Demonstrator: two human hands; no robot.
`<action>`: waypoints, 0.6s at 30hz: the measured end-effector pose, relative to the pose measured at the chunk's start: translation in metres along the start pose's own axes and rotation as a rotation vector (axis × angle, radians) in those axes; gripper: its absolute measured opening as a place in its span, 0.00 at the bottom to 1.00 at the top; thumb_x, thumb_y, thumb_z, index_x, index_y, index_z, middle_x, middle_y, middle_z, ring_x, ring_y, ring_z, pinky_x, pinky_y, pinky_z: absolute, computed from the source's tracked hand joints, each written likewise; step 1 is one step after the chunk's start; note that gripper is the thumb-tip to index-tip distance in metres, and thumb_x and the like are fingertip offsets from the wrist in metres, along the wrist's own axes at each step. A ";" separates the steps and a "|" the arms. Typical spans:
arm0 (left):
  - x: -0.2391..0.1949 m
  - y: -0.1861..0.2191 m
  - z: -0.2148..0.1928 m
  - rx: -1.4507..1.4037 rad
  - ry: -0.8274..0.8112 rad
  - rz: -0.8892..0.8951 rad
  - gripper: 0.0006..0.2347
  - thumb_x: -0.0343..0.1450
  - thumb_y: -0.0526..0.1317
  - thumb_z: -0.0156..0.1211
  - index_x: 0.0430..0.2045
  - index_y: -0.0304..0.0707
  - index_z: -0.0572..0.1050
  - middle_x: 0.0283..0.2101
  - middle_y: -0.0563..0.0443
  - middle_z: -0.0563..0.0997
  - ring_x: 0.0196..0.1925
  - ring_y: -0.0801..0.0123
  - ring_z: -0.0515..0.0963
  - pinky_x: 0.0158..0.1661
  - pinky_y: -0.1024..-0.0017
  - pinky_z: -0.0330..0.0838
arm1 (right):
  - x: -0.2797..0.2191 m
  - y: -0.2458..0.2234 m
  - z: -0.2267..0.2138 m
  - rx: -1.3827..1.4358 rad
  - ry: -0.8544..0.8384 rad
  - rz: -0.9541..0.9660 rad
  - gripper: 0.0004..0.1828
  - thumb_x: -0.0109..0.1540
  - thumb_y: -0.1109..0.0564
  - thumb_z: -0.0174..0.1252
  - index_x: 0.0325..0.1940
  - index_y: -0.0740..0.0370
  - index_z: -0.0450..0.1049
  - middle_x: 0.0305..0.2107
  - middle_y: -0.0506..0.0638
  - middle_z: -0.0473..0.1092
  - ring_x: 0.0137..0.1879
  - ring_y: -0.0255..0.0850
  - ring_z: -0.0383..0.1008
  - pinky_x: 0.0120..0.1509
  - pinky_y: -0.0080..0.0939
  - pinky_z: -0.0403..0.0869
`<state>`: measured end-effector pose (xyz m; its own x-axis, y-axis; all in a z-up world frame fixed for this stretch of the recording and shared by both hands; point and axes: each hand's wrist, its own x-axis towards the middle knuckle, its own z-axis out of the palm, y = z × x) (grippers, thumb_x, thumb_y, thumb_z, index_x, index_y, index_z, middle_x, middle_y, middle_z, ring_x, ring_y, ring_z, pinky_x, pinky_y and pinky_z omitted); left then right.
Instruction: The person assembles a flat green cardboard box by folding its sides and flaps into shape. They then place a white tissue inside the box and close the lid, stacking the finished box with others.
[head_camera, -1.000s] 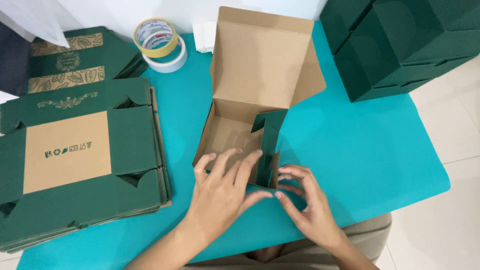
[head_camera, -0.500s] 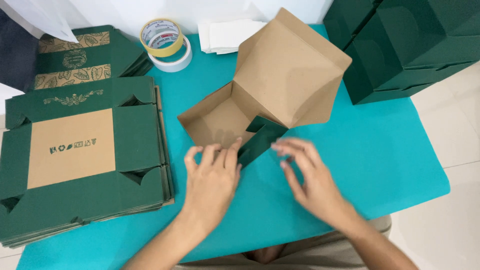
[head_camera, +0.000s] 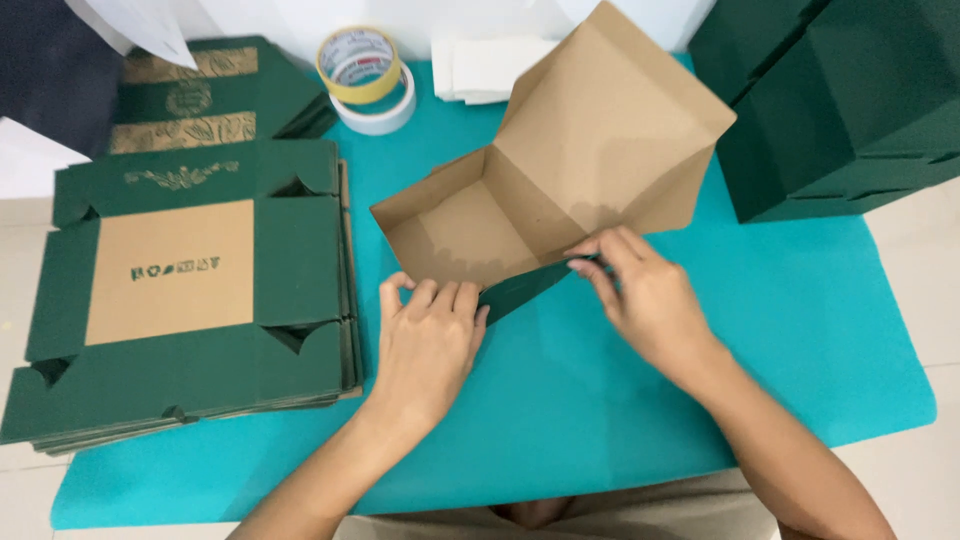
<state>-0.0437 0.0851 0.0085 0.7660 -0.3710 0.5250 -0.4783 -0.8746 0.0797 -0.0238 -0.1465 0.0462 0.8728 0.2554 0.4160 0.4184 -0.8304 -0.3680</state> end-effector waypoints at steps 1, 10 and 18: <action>-0.001 0.000 0.001 -0.006 -0.011 -0.003 0.06 0.68 0.41 0.65 0.27 0.41 0.75 0.21 0.53 0.77 0.29 0.66 0.76 0.52 0.58 0.58 | -0.002 0.005 0.002 0.002 -0.010 0.007 0.03 0.63 0.57 0.61 0.40 0.56 0.74 0.28 0.43 0.71 0.35 0.44 0.80 0.36 0.39 0.77; 0.000 0.002 0.003 0.019 -0.009 -0.006 0.05 0.69 0.39 0.64 0.30 0.39 0.76 0.21 0.52 0.76 0.30 0.66 0.76 0.52 0.58 0.57 | -0.005 0.028 -0.011 0.180 -0.172 0.099 0.04 0.65 0.65 0.56 0.40 0.68 0.67 0.29 0.57 0.69 0.40 0.53 0.81 0.37 0.46 0.79; 0.000 0.001 0.003 0.000 0.001 0.000 0.05 0.69 0.38 0.64 0.31 0.38 0.76 0.20 0.52 0.75 0.28 0.66 0.75 0.52 0.58 0.57 | -0.007 0.026 -0.020 0.335 -0.235 0.167 0.05 0.66 0.67 0.50 0.40 0.74 0.61 0.31 0.59 0.62 0.42 0.63 0.79 0.41 0.55 0.81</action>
<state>-0.0430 0.0833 0.0065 0.7659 -0.3704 0.5255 -0.4781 -0.8746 0.0803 -0.0236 -0.1801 0.0504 0.9526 0.2695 0.1414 0.2914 -0.6734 -0.6794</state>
